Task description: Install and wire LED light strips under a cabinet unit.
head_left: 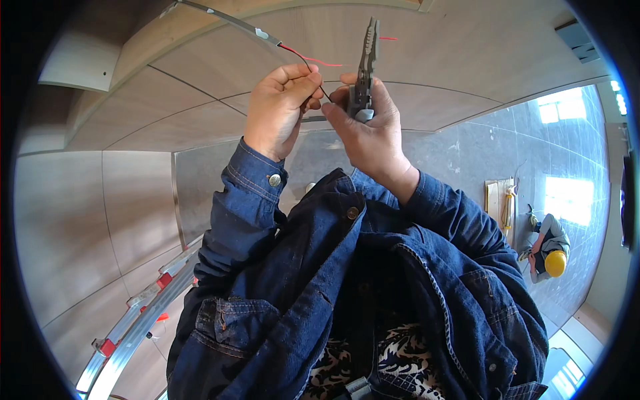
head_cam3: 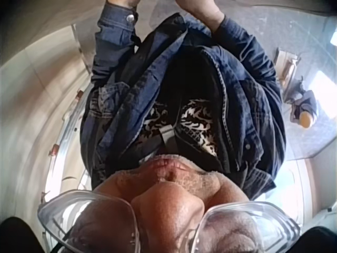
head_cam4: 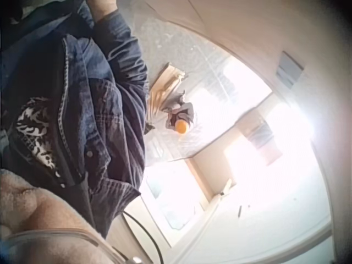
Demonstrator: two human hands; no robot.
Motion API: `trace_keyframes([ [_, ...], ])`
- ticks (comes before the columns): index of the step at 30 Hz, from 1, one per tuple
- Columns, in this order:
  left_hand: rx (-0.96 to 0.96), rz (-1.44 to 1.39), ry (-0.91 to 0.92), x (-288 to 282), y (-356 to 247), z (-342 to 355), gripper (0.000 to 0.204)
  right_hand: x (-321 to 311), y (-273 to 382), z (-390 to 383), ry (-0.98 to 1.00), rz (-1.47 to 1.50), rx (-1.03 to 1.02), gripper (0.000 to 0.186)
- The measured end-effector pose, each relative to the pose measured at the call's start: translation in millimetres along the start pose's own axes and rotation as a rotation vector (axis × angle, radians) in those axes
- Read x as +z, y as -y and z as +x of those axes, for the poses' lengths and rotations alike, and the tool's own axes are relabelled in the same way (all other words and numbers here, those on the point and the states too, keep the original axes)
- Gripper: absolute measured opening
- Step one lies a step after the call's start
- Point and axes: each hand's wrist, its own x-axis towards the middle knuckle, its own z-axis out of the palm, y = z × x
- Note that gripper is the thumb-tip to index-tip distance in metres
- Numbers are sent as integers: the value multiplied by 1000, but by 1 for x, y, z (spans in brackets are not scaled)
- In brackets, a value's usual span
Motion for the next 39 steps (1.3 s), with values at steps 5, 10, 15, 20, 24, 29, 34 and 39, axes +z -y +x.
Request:
trace_keyframes([
  [5, -15, -4, 6, 4, -6, 0, 14, -10, 1, 11, 20, 30, -7, 36],
  [10, -115, -12, 115, 0, -13, 1, 14, -14, 16, 20, 38, 59, 9, 33],
  [15, -105, -24, 117, -1, -11, 4, 14, -12, 28, 22, -43, 166, 146, 30],
  [20, -49, -83, 113, 6, -6, 6, 14, -25, 9, 7, 104, 190, 305, 31],
  [24, -1, -110, 91, 9, -5, 9, 15, -29, 2, -6, 150, 194, 366, 32],
  [29, 28, -119, 78, 12, -5, 12, 15, -30, 2, -8, 213, 209, 384, 33],
  [34, 63, -99, 51, 16, -4, 13, 16, -26, 7, -9, 255, 248, 427, 33],
  [39, 100, -85, 19, 19, -6, 12, 17, -23, 8, -11, 270, 232, 423, 32],
])
